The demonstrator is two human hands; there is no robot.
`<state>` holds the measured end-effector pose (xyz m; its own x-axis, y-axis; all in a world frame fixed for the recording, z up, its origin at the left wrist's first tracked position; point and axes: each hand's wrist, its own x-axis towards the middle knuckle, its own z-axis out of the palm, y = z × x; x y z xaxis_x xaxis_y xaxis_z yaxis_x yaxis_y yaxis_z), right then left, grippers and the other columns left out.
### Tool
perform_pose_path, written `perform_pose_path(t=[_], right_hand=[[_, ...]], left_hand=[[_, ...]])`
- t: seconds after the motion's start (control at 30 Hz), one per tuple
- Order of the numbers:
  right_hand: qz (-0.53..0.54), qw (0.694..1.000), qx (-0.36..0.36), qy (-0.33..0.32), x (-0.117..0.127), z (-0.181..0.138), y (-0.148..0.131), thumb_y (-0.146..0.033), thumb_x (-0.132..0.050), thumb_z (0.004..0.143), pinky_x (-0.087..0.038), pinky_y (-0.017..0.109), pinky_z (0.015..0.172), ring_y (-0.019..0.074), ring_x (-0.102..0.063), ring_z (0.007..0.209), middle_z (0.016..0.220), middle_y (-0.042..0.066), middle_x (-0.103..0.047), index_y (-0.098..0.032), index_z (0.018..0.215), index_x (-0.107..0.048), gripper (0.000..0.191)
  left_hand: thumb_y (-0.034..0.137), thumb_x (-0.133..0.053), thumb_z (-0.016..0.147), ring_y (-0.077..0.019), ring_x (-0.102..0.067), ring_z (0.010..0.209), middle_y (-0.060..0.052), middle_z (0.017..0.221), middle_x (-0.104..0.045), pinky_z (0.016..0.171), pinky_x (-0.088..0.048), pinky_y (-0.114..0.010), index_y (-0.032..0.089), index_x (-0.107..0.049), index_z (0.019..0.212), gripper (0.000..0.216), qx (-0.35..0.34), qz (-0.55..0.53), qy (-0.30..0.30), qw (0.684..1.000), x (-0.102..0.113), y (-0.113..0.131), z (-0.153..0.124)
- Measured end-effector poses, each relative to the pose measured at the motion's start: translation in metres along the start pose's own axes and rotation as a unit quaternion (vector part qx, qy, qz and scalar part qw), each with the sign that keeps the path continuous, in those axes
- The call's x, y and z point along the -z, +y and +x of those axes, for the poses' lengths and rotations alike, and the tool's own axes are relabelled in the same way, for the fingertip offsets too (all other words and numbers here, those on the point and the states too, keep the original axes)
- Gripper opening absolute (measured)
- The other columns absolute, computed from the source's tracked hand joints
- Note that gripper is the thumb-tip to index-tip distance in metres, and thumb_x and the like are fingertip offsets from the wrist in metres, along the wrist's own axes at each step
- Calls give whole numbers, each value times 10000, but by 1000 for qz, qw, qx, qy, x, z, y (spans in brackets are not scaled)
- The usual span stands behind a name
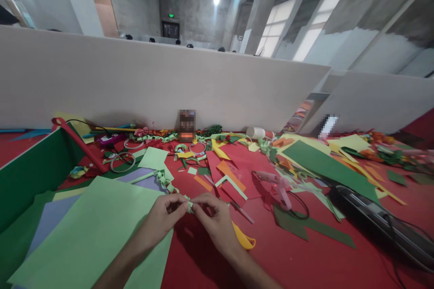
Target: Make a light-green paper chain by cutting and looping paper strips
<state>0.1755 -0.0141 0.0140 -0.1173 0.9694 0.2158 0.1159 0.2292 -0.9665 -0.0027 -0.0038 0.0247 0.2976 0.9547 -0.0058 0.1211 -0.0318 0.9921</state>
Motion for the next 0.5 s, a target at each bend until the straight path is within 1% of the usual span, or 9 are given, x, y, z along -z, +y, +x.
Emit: perform_pose_path(t=[0.13, 0.27, 0.4, 0.5], right_hand=[[36, 999, -33, 0, 0, 1, 2, -350, -715, 889, -511, 297, 763, 200, -671, 809, 868, 57, -752, -195, 897, -789, 172], [62, 997, -52, -20, -1, 2, 4, -403, -696, 910, -513, 308, 789, 210, -676, 841, 907, 71, -765, -191, 933, -797, 236], [40, 997, -61, -4, -1, 1, 6, -408, -726, 881, -505, 307, 766, 208, -667, 799, 848, 67, -759, -177, 880, -798, 242], [26, 998, -63, 4, -1, 1, 6, -407, -720, 881, -496, 297, 741, 200, -654, 769, 813, 59, -749, -174, 832, -792, 248]], left_hand=[[393, -625, 871, -156, -544, 672, -7, 710, -647, 645, -407, -241, 157, -722, 781, 271, 5, 20, 10, 1000, 0, -2, 1], [375, -592, 875, -168, -548, 671, -19, 714, -660, 640, -407, -251, 155, -731, 787, 274, -1, 59, 23, 998, -1, -2, 0], [340, -575, 871, -164, -520, 643, -11, 690, -636, 612, -384, -252, 160, -728, 779, 254, -17, 110, 30, 993, -6, 0, -1], [346, -566, 882, -164, -516, 641, -6, 678, -618, 610, -389, -250, 166, -710, 765, 258, -11, 111, 29, 993, -8, -1, -1]])
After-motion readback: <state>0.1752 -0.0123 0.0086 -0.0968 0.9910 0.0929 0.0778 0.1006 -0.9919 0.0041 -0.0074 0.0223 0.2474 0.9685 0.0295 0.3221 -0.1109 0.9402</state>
